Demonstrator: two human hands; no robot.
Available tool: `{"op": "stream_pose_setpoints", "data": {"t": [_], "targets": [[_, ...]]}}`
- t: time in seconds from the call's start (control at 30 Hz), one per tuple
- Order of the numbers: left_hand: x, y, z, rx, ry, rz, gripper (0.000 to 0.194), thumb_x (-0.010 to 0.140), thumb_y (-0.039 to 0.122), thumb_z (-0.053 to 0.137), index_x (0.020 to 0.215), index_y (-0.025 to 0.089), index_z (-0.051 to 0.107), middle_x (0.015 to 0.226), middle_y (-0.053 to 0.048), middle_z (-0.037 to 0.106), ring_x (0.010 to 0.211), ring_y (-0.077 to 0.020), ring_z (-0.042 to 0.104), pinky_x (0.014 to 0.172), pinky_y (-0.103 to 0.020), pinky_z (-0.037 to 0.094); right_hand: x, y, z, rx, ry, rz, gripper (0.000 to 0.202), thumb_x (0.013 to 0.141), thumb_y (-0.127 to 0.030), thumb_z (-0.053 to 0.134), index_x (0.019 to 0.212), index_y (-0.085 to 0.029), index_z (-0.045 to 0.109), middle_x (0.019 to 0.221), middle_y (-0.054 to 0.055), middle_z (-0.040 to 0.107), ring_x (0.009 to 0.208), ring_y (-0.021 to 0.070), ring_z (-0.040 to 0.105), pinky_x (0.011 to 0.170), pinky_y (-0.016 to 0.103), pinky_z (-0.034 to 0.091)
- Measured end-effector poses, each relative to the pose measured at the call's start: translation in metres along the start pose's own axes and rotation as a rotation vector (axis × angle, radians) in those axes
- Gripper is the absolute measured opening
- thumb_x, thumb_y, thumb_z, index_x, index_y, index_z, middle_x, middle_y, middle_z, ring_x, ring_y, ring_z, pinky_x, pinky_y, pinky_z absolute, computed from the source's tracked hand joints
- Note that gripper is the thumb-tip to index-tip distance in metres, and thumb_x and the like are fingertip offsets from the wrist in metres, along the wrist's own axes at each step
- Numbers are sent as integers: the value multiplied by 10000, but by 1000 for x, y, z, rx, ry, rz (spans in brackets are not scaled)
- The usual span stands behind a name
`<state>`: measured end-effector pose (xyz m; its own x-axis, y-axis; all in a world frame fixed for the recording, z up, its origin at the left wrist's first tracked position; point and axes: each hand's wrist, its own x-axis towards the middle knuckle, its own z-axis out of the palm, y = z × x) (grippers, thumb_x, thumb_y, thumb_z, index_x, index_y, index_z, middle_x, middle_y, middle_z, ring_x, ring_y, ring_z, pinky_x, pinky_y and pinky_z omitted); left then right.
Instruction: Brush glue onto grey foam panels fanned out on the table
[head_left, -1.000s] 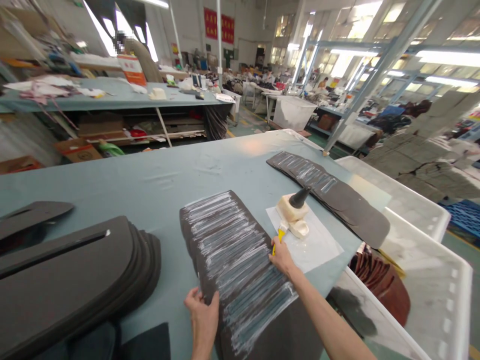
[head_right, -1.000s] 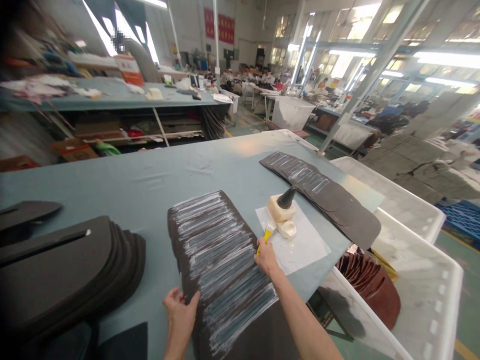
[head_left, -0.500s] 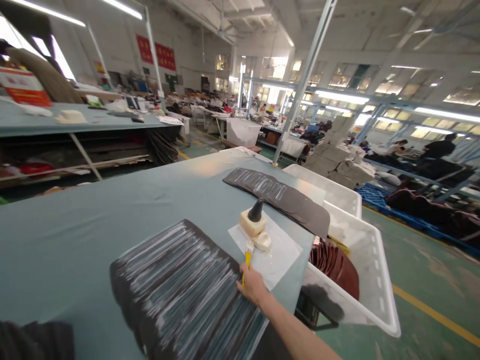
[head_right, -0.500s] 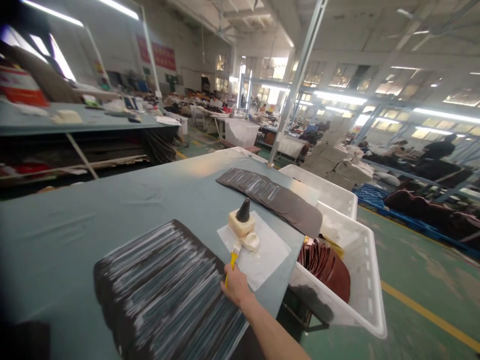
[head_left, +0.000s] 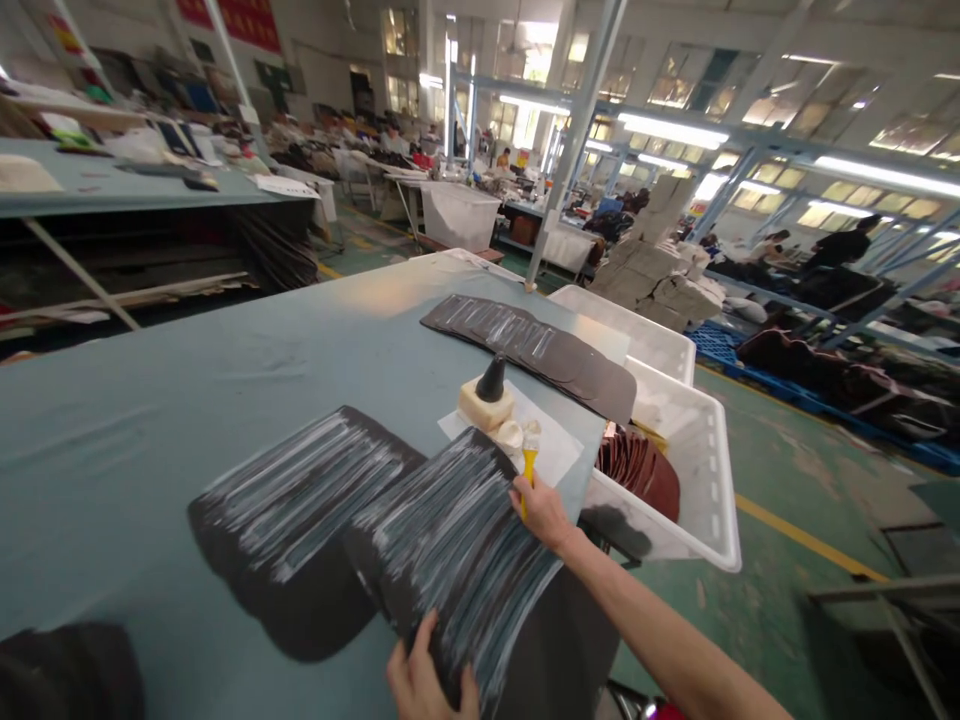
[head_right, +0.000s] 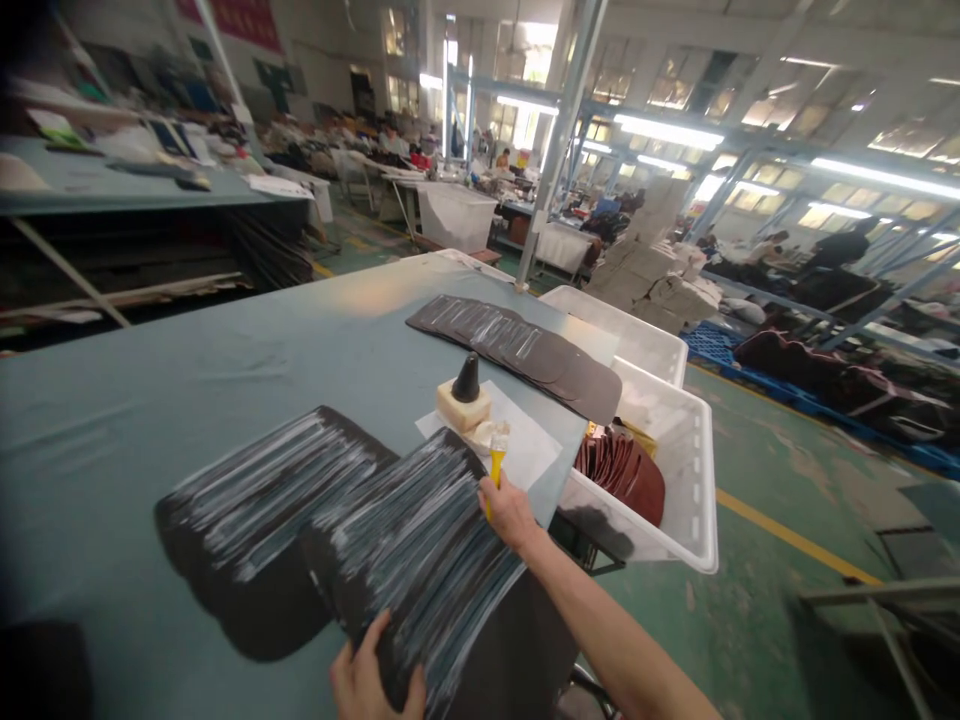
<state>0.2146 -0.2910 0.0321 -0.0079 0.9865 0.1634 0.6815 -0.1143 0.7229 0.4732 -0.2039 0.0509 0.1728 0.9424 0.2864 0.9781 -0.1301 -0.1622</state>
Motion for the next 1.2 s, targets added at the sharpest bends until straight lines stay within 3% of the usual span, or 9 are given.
{"op": "stream_pose_setpoints", "data": {"t": [0.2, 0.43, 0.57, 0.7, 0.8, 0.9, 1.03, 1.13, 1.2], "targets": [[-1, 99, 52, -213, -179, 88, 576, 746, 150, 476, 1311, 223, 391, 1297, -167, 382, 1124, -303, 522, 826, -426, 499, -10, 104, -66, -247, 21, 98, 157, 916, -261, 427, 962, -183, 555, 944, 101, 550, 705, 161, 530, 545, 223, 333], [23, 205, 150, -324, -351, 113, 615, 705, 72, 466, 1299, 210, 389, 1349, -174, 354, 1163, -279, 521, 878, -374, 473, 12, 246, -109, -414, 21, 208, 139, 896, -254, 445, 962, -202, 555, 1025, 121, 563, 752, 185, 561, 531, 231, 330], [65, 266, 230, -346, -355, 81, 577, 723, 81, 471, 1283, 194, 385, 1339, -175, 357, 1178, -276, 511, 922, -381, 449, 70, 340, -105, -395, 35, 187, 139, 897, -265, 447, 945, -201, 561, 938, 104, 572, 702, 175, 550, 527, 237, 313], [119, 327, 315, -354, -299, 52, 551, 728, 68, 476, 1257, 179, 364, 1294, -177, 370, 1208, -268, 477, 964, -386, 429, 154, 429, -92, -331, 45, 118, 122, 888, -251, 464, 944, -207, 562, 955, 95, 567, 671, 160, 530, 523, 241, 284], [158, 368, 366, -348, -260, 26, 529, 738, 71, 489, 1240, 172, 356, 1266, -178, 373, 1203, -264, 474, 977, -399, 424, 218, 479, -84, -332, 3, 72, 130, 893, -240, 460, 973, -203, 556, 993, 102, 562, 693, 165, 529, 537, 245, 281], [190, 395, 408, -331, -215, 0, 503, 759, 85, 491, 1236, 161, 350, 1239, -180, 380, 1187, -262, 479, 989, -414, 413, 275, 514, -74, -347, -42, 42, 153, 905, -250, 453, 1008, -195, 552, 1002, 113, 557, 694, 171, 527, 532, 250, 266], [218, 408, 457, -329, -156, -50, 473, 782, 111, 494, 1233, 134, 354, 1213, -178, 380, 1177, -270, 461, 1005, -428, 393, 337, 539, -53, -284, -44, -5, 168, 908, -265, 473, 1046, -196, 538, 1014, 121, 555, 738, 184, 532, 560, 256, 286], [226, 406, 486, -326, -106, -109, 456, 792, 134, 506, 1227, 121, 369, 1184, -162, 391, 1153, -272, 452, 1008, -446, 385, 360, 553, -33, -181, 10, -2, 183, 887, -315, 527, 1029, -200, 528, 989, 112, 570, 856, 218, 534, 662, 282, 344], [227, 404, 497, -326, -71, -131, 455, 788, 146, 526, 1219, 129, 382, 1171, -146, 404, 1141, -263, 449, 1009, -450, 384, 355, 567, -22, -98, 76, 63, 221, 881, -380, 527, 1008, -200, 518, 989, 109, 580, 931, 243, 524, 726, 314, 364]]}}
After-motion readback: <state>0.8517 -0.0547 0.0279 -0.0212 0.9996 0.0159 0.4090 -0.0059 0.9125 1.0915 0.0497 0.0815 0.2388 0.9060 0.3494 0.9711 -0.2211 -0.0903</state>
